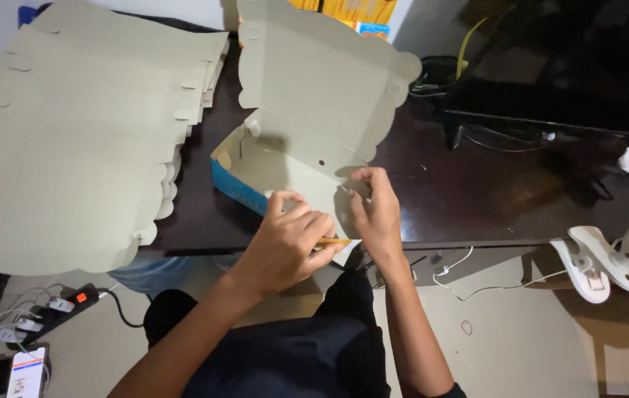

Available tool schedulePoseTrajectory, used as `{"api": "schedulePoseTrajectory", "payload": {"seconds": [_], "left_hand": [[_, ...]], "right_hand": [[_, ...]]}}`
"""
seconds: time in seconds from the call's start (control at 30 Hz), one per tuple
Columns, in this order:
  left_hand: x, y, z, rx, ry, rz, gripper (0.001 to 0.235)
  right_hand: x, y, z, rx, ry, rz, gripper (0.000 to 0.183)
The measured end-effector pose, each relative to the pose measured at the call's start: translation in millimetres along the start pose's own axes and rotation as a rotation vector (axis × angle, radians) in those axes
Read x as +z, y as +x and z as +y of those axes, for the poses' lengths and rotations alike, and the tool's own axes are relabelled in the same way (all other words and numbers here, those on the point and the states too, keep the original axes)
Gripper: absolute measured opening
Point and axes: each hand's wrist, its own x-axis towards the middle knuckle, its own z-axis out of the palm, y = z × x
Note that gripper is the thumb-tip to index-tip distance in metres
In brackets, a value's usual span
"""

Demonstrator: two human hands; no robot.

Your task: Folding a flat cardboard cutout into a finished box

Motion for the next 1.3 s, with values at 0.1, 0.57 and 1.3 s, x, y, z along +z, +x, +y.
{"api": "schedulePoseTrajectory", "payload": {"seconds": [0.1,0.57,1.3], "left_hand": [[-4,2,-1,0.018,-0.027,-0.027,0.024],[1,3,-3,-0.059,-0.153,-0.151,0.023],[7,2,-5,-0.041,0.184,0.048,0.011]], "right_hand": [[7,6,8,-0.084,-0.058,0.067,0.037],[11,5,4,-0.028,0.355,-0.202,0.064],[-35,-67,23,-0.420,0.054,-0.294,0.050]]}}
